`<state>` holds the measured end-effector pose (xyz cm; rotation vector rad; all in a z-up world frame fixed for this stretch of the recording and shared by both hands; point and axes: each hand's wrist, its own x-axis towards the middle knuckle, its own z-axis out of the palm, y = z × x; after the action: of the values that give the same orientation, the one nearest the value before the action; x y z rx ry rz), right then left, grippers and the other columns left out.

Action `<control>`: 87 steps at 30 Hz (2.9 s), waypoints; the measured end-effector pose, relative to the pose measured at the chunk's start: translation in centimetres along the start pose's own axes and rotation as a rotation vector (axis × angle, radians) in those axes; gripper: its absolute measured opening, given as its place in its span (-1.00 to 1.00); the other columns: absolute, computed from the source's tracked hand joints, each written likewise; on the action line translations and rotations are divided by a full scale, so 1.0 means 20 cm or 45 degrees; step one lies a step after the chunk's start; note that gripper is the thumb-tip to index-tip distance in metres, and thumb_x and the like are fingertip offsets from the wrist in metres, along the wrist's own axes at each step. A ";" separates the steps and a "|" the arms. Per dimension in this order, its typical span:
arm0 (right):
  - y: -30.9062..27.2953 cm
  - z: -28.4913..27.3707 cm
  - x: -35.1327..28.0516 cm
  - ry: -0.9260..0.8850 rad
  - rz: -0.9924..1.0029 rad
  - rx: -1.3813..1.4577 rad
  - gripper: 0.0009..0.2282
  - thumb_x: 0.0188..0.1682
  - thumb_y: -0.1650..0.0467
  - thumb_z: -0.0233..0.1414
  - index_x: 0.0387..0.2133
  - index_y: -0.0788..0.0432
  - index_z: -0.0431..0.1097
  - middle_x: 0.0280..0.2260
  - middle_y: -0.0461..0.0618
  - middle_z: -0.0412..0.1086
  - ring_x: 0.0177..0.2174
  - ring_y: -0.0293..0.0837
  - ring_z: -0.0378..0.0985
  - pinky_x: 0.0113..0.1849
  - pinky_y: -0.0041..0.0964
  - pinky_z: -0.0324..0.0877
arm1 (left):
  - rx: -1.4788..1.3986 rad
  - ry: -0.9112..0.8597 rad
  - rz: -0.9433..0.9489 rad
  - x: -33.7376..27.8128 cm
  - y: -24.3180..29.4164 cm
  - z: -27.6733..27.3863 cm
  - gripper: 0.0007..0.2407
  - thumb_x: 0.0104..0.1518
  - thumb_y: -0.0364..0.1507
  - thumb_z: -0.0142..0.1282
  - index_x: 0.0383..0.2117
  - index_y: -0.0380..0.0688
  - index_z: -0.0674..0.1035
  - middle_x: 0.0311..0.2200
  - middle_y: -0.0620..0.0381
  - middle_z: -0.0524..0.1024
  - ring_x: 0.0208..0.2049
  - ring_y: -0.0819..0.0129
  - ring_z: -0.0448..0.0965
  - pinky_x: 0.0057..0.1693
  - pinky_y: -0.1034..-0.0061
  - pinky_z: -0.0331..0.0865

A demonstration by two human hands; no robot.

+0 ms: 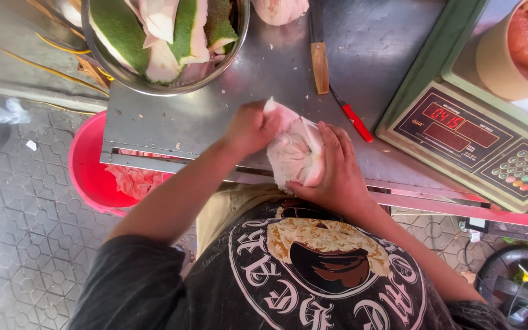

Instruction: Peeling and prepping a pomelo fruit at a food prep counter.

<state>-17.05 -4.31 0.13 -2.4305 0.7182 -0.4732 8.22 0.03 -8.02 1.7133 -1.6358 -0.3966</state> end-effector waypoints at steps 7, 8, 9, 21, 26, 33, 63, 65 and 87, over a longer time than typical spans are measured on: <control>-0.05 -0.10 0.02 0.000 -0.014 -0.033 0.08 -0.49 0.11 0.42 0.27 0.37 -0.02 0.21 0.35 0.12 0.23 0.31 0.17 0.18 0.10 0.20 | -0.623 0.197 0.194 -0.05 0.15 0.10 -0.65 0.17 -0.37 0.22 -0.02 -0.30 0.42 -0.28 -0.22 0.54 -0.27 -0.09 0.60 -0.18 0.26 0.50; -0.08 -0.12 0.04 -0.012 -0.056 -0.139 0.08 -0.50 0.05 0.41 0.25 0.36 0.01 0.18 0.33 0.16 0.21 0.31 0.19 0.16 0.12 0.19 | -0.707 0.067 0.063 -0.05 0.13 0.12 -0.67 0.22 -0.33 0.17 0.01 -0.27 0.47 -0.24 -0.21 0.59 -0.23 -0.06 0.63 -0.13 0.24 0.50; -0.10 -0.15 0.05 -0.024 -0.095 -0.246 0.08 -0.52 0.00 0.40 0.22 0.35 0.04 0.15 0.32 0.19 0.19 0.32 0.21 0.15 0.13 0.19 | -0.791 -0.065 -0.071 -0.04 0.12 0.13 -0.67 0.27 -0.29 0.13 0.04 -0.24 0.51 -0.20 -0.19 0.65 -0.18 -0.04 0.66 -0.07 0.23 0.50; 0.01 -0.13 -0.04 -0.012 -0.094 -0.220 0.03 -0.42 0.07 0.38 0.27 0.40 0.04 0.16 0.36 0.23 0.13 0.30 0.32 0.12 0.08 0.29 | 0.192 0.014 -0.489 -0.01 -0.20 0.11 -0.79 0.13 -0.33 0.10 -0.22 -0.17 0.56 -0.25 -0.22 0.61 -0.20 -0.21 0.61 -0.05 0.04 0.49; 0.06 -0.12 -0.12 0.160 -0.065 -0.178 0.06 -0.45 0.11 0.40 0.30 0.39 0.01 0.18 0.34 0.22 0.15 0.31 0.31 0.11 0.08 0.29 | 0.266 0.103 -0.412 -0.03 0.01 -0.14 -0.68 0.12 -0.37 0.12 0.01 -0.13 0.43 -0.19 -0.20 0.60 -0.17 -0.21 0.60 -0.05 0.00 0.46; 0.05 -0.08 0.01 0.182 -0.236 -0.070 -0.12 -0.20 0.20 0.29 0.31 0.38 -0.02 0.24 0.33 0.20 0.19 0.33 0.28 0.18 0.10 0.22 | 1.279 0.639 -0.432 0.15 -0.17 -1.00 -0.69 0.20 -0.33 0.17 0.00 -0.15 0.42 -0.07 -0.11 0.51 0.00 -0.09 0.50 0.03 0.08 0.40; 0.49 -0.23 -0.14 0.119 0.133 0.300 -0.72 0.22 0.49 -0.08 0.18 0.29 0.26 -0.38 0.04 0.31 -0.42 -0.10 0.40 -0.26 -0.25 0.35 | -0.062 -0.203 0.038 -0.12 0.62 -0.02 0.00 -0.39 -0.10 0.53 0.28 -0.22 0.20 0.29 -0.22 0.21 0.33 -0.17 0.21 0.31 0.05 0.21; 0.48 -0.28 -0.20 0.030 0.131 0.390 -0.71 0.20 0.48 -0.07 0.17 0.28 0.30 -0.36 0.01 0.33 -0.43 -0.15 0.39 -0.29 -0.27 0.35 | -0.093 -0.212 0.066 -0.11 0.60 -0.02 -0.01 -0.37 -0.11 0.52 0.29 -0.22 0.21 0.30 -0.23 0.21 0.34 -0.16 0.21 0.33 0.07 0.21; -0.02 -0.64 0.02 -0.799 0.030 -0.671 -0.50 0.01 0.13 -0.13 0.30 -0.45 0.20 -0.49 -0.11 0.48 -0.51 -0.03 0.57 -0.47 -0.07 0.45 | -0.046 -0.270 0.142 -0.11 0.62 -0.03 0.06 -0.43 -0.07 0.56 0.31 -0.17 0.17 0.32 -0.16 0.19 0.37 -0.14 0.14 0.35 0.01 0.16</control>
<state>-22.50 -9.52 10.46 -2.8049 0.6365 0.5485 -0.75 3.23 0.13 1.5889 -1.8539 -0.5660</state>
